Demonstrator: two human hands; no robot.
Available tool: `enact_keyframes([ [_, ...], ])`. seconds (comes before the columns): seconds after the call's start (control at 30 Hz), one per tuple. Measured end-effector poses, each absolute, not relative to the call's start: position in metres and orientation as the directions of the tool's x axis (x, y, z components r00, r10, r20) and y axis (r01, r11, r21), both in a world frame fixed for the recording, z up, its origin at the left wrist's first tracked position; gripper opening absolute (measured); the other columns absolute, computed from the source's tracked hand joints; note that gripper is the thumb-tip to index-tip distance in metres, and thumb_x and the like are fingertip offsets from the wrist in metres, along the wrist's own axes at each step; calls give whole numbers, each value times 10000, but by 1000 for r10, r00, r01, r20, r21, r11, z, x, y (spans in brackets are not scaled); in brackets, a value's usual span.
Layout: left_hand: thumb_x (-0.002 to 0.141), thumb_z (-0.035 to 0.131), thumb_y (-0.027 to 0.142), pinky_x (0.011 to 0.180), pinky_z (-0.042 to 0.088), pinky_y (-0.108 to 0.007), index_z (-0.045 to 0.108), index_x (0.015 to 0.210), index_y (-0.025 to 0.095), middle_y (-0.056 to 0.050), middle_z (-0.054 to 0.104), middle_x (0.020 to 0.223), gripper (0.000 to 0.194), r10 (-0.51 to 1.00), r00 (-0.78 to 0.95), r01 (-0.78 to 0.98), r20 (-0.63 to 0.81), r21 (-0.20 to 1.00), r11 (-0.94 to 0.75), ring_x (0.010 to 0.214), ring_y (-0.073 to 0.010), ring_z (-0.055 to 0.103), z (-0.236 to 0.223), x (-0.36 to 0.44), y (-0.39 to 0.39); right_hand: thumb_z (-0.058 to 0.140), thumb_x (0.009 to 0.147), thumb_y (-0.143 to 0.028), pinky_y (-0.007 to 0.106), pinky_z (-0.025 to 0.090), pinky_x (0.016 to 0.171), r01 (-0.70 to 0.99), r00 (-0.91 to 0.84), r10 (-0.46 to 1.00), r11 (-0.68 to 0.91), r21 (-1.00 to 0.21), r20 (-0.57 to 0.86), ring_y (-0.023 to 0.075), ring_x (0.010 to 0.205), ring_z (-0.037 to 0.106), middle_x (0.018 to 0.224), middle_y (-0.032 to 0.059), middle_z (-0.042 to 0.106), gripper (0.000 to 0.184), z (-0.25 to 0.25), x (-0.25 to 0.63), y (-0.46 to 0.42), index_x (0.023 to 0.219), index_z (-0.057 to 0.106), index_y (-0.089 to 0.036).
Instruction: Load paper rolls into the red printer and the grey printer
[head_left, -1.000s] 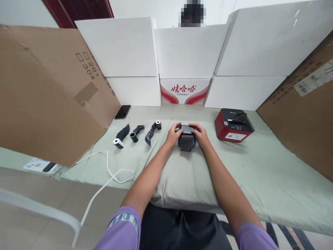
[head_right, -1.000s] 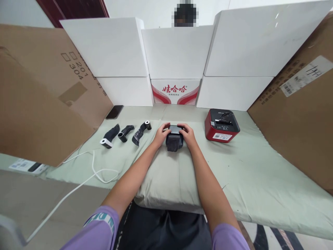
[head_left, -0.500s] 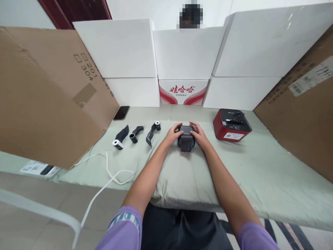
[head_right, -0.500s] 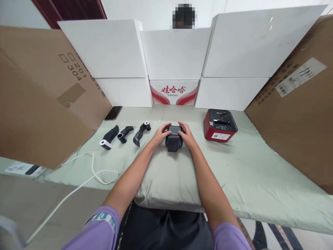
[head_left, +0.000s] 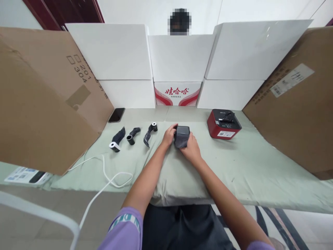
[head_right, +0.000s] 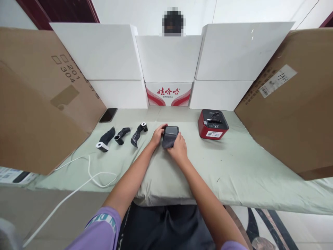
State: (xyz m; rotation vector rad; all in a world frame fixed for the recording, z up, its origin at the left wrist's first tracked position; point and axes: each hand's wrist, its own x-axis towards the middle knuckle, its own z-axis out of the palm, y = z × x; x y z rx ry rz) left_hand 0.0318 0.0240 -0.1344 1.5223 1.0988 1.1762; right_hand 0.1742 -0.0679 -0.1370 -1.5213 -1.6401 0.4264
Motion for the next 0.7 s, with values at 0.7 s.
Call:
enact_keyframes([
  [0.7, 867, 420, 298, 960, 497, -398, 630, 1274, 173, -139, 640, 1376, 474, 987, 142, -26, 79, 997, -76, 1307, -268, 575, -128, 34, 16, 702, 635, -469, 504, 387, 1024, 761, 524, 770, -230, -607, 364, 404, 1183, 468, 1258, 223, 549, 938, -97, 198, -23, 1429, 403, -68],
])
